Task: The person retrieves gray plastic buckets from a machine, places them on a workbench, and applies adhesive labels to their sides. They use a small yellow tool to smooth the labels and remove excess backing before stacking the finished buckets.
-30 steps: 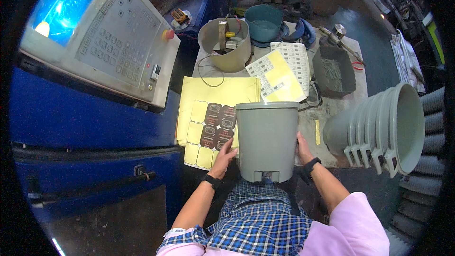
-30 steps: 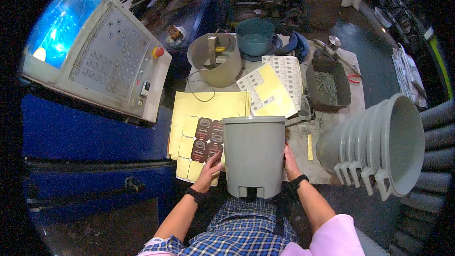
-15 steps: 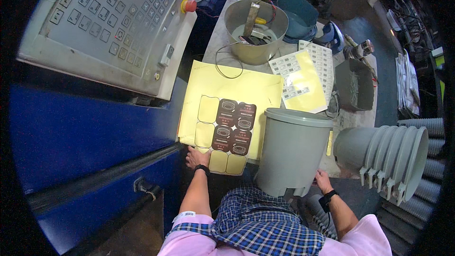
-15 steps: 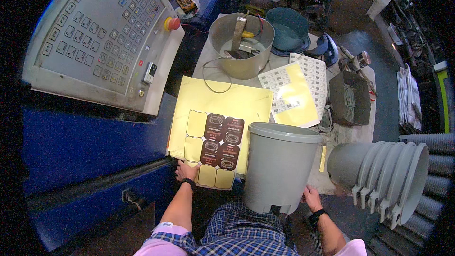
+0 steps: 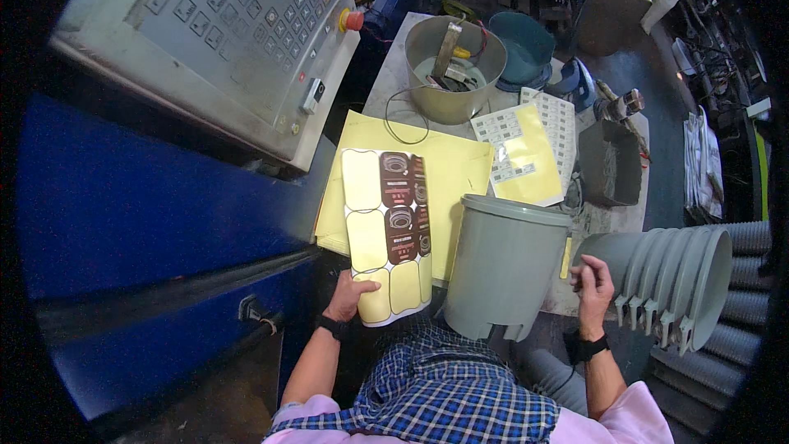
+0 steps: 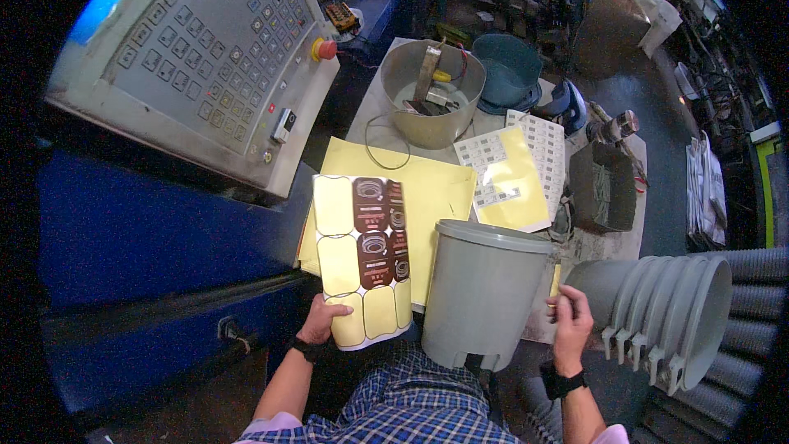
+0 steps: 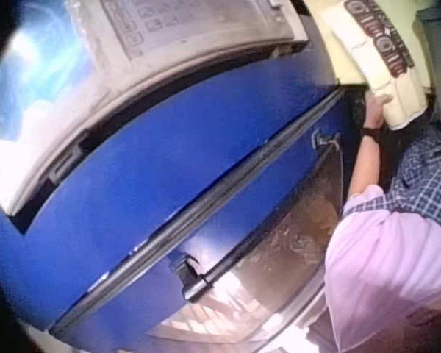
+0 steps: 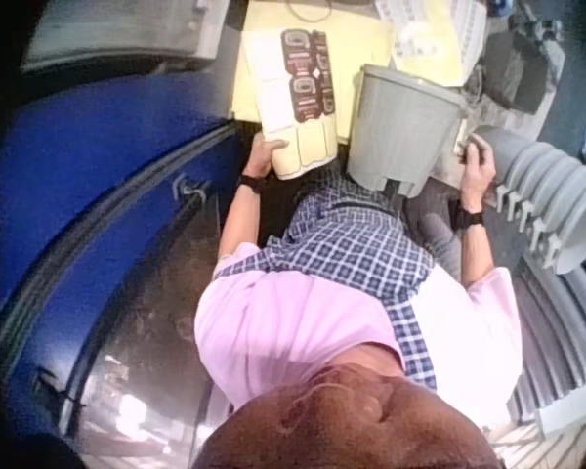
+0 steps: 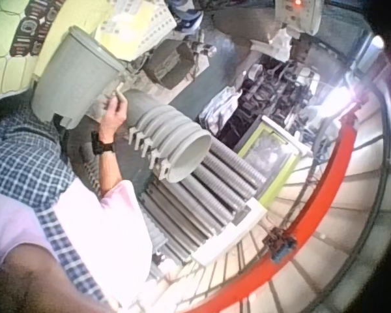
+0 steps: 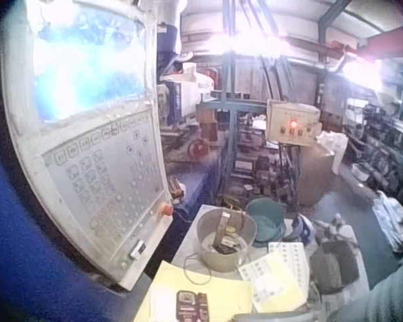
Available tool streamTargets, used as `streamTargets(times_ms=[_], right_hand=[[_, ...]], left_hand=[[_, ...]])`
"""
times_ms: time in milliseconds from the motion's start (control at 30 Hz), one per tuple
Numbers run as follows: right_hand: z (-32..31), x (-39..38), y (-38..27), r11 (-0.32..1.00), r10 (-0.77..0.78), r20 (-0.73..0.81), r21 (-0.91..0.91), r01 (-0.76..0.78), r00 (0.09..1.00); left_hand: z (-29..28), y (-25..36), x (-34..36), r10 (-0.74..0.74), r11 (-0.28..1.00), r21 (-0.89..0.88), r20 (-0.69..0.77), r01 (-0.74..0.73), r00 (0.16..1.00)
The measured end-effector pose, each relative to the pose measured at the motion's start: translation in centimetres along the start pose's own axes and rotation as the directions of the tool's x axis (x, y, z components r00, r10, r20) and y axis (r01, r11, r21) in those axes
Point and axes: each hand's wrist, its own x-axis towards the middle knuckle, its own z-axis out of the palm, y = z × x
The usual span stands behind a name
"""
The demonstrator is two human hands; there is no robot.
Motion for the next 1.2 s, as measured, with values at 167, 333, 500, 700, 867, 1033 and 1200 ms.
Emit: streamTargets(times_ms=[167, 333, 500, 700, 867, 1033, 1200], right_hand=[[9.5, -3.4, -8.0, 0.87, -0.393, 0.584, -0.015, 0.493, 0.71], [13.8, -6.2, -8.7, 0.809, -0.547, 0.569, 0.17, 0.563, 0.614], [11.8, -8.1, -8.6, 0.766, -0.577, 0.579, 0.139, 0.627, 0.577], [9.3, -9.1, -8.2, 0.779, -0.563, 0.619, 0.176, 0.602, 0.547], [8.5, -8.6, -8.2, 0.782, -0.539, 0.676, 0.179, 0.598, 0.502], [8.2, -8.7, -8.7, 0.761, -0.548, 0.697, 0.185, 0.621, 0.463], [8.3, -8.8, -9.1, 0.789, -0.515, 0.725, 0.194, 0.582, 0.457]], left_hand=[[5.4, 3.3, -5.7, 0.117, 0.993, 0.021, 0.051, -0.118, 0.992], [9.5, 3.6, -10.7, 0.212, 0.977, -0.033, 0.131, -0.209, 0.968], [11.2, 2.7, -13.5, 0.209, 0.974, -0.118, 0.141, -0.193, 0.968], [12.4, 1.3, -15.2, 0.219, 0.974, -0.095, 0.165, -0.206, 0.962], [13.0, 0.9, -16.3, 0.199, 0.979, -0.076, 0.14, -0.19, 0.97], [12.8, 1.0, -16.5, 0.215, 0.975, -0.092, 0.134, -0.203, 0.967], [12.6, 1.3, -16.4, 0.218, 0.975, -0.078, 0.146, -0.209, 0.965]])
